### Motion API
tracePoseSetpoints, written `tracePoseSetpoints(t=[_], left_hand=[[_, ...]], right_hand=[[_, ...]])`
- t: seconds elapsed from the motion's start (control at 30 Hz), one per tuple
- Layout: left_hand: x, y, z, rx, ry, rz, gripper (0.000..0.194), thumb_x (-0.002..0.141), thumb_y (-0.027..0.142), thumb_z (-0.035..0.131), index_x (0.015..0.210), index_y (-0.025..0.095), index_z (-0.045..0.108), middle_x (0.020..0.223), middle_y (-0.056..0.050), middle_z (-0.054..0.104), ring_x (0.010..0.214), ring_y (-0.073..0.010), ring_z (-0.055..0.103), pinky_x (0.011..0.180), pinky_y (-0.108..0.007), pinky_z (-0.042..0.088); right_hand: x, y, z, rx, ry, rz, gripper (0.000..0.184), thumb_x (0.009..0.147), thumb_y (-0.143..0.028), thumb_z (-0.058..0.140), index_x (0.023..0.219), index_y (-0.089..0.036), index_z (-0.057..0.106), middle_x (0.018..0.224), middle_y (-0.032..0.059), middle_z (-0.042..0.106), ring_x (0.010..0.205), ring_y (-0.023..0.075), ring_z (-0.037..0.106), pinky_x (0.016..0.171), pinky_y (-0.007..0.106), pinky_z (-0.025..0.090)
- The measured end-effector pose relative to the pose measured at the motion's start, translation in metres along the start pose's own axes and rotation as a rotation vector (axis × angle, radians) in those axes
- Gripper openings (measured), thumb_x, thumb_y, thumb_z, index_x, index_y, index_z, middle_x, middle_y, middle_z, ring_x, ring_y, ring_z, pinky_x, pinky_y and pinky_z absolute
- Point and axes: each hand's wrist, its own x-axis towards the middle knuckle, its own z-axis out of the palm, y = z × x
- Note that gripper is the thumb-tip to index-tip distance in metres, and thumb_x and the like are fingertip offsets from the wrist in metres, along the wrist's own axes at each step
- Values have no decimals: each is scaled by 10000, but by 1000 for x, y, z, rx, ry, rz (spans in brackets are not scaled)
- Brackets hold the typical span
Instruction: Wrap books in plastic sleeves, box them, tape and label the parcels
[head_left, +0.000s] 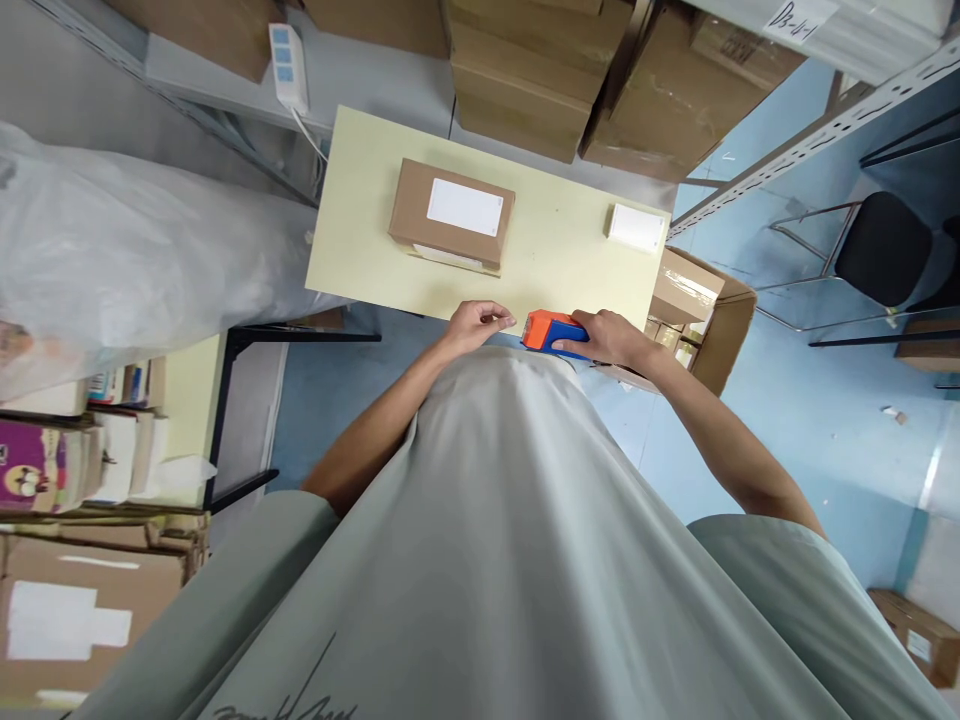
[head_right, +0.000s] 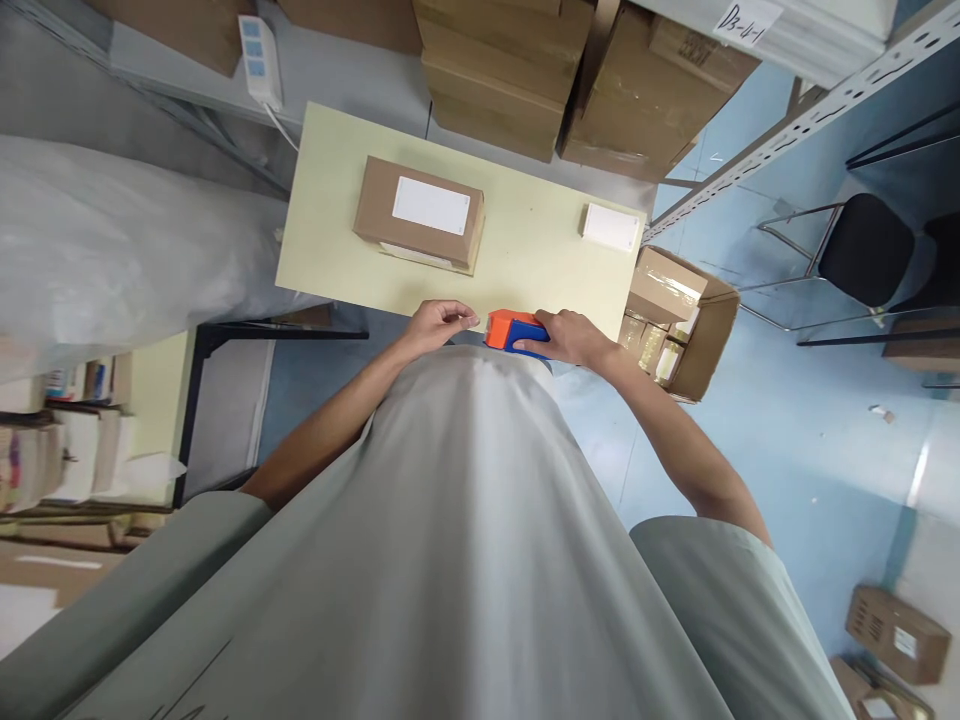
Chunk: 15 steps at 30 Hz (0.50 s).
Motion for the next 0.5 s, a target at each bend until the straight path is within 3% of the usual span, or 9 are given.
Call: tracePoseSetpoints(t=[0.1,0.23,0.33,0.5], left_hand=[[-2,-9,-12,-18,15,-32,654,779,784,889,963,158,845,961,-117,839,832,-229,702,758,-347,543],[-5,-27,-47,-80,140,-104,674,728,812,911,929,174,832,962,-117,832,868,-244,707,738,-347,556],[-3,-37,-67,-101,153,-107,664,686,785,960,922,175,849,1004,-130,847,907,-250,717,769,-354,581],[15,-45,-59,-104,205,-124,594,693,720,977,915,182,858,994,-128,853,905,-249,717,725,-334,557]], right_hand=[[-1,3,1,-8,1,2,714,1131,-810,470,1301,-158,708,1023,172,829,941,344,776,780,357,463],[-13,21,-2,-28,11,103,713,1128,-807,467,1266,-160,733,1035,191,827,932,357,779,784,374,482],[-19,34,-2,-38,23,156,726,1126,-810,463,1288,-157,737,1064,211,832,940,369,782,796,385,494],[-2,44,15,-58,71,200,747,1137,-782,459,1441,-136,680,1154,230,844,1023,393,794,852,398,518]])
